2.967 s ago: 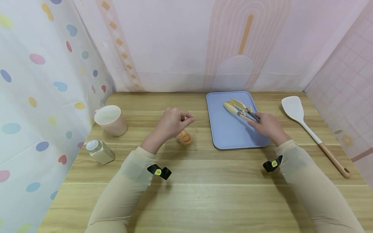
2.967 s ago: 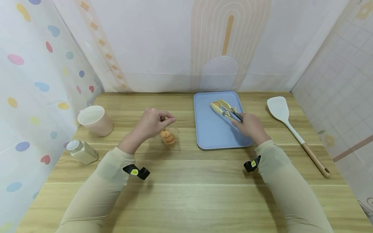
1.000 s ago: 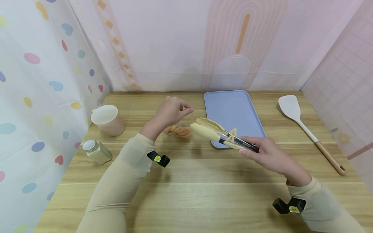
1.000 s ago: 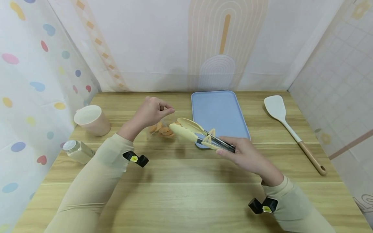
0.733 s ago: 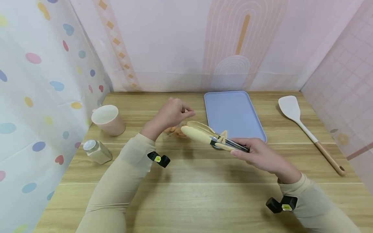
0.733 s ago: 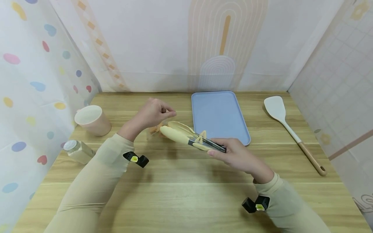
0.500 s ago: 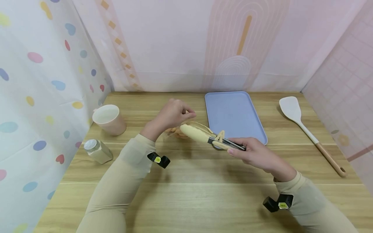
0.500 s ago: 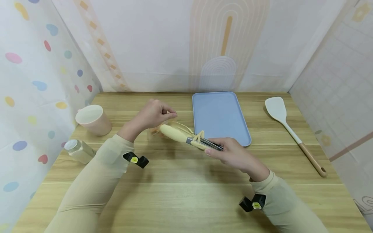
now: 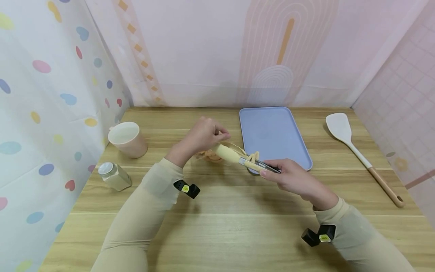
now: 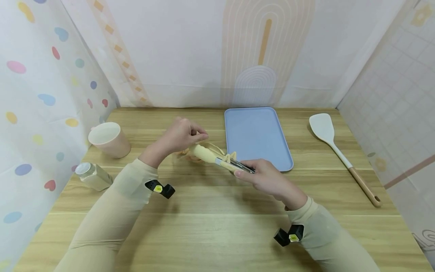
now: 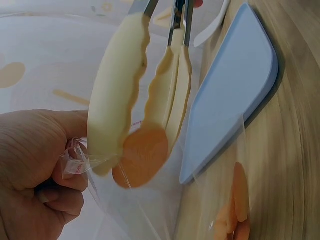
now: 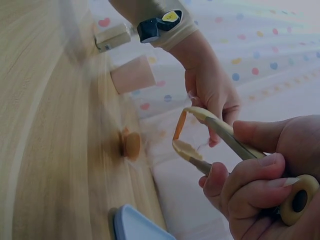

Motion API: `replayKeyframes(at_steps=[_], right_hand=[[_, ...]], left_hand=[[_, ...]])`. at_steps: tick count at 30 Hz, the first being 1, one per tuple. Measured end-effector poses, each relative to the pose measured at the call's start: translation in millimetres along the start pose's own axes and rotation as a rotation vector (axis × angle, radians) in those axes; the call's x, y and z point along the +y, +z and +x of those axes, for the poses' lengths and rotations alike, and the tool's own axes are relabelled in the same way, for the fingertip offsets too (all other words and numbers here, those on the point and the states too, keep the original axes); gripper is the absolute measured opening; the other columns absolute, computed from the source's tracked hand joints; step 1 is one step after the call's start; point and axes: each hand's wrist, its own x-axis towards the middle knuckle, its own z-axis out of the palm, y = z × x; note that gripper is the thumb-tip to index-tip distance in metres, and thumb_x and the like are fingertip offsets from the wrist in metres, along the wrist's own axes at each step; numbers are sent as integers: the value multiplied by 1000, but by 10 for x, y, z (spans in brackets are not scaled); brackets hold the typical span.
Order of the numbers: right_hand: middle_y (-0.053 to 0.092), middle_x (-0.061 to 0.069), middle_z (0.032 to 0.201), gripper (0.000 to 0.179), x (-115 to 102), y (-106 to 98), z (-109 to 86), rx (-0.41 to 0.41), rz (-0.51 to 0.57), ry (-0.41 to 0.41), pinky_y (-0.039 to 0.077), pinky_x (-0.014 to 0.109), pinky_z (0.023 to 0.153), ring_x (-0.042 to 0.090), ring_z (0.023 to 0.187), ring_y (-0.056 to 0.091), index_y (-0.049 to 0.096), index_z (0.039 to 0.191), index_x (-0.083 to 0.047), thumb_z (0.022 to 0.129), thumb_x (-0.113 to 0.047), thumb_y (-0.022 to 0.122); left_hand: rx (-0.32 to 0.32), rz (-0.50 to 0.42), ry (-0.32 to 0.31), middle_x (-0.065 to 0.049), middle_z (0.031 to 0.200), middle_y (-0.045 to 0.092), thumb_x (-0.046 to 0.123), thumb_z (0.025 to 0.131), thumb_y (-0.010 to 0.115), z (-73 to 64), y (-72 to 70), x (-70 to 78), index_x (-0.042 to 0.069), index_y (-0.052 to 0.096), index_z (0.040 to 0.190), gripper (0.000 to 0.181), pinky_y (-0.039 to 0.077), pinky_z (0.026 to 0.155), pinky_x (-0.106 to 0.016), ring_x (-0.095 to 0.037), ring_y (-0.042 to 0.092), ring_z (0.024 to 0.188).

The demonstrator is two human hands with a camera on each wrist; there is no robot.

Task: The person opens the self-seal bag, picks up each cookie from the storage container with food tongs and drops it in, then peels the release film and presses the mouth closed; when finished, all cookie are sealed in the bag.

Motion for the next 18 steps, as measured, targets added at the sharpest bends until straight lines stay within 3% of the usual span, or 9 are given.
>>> replayKeyframes(at_steps=[13,18], right_hand=[[40,-1,66,43,-193,-46,98,-16,-76,38,29,21,44,10,48,34,61,126,-6,95,-35,61],[38,-1,64,39,-225,-81,96,-29,-102,45,30,22,44,11,49,34,64,120,-8,95,-37,60]], left_hand=[[22,24,3,-2,90,73,25,90,70,7,43,45,12,78,94,16,47,62,-27,-10,62,71],[40,20,7,2,76,71,25,90,70,10,53,48,12,79,93,16,44,56,-26,-9,57,60]])
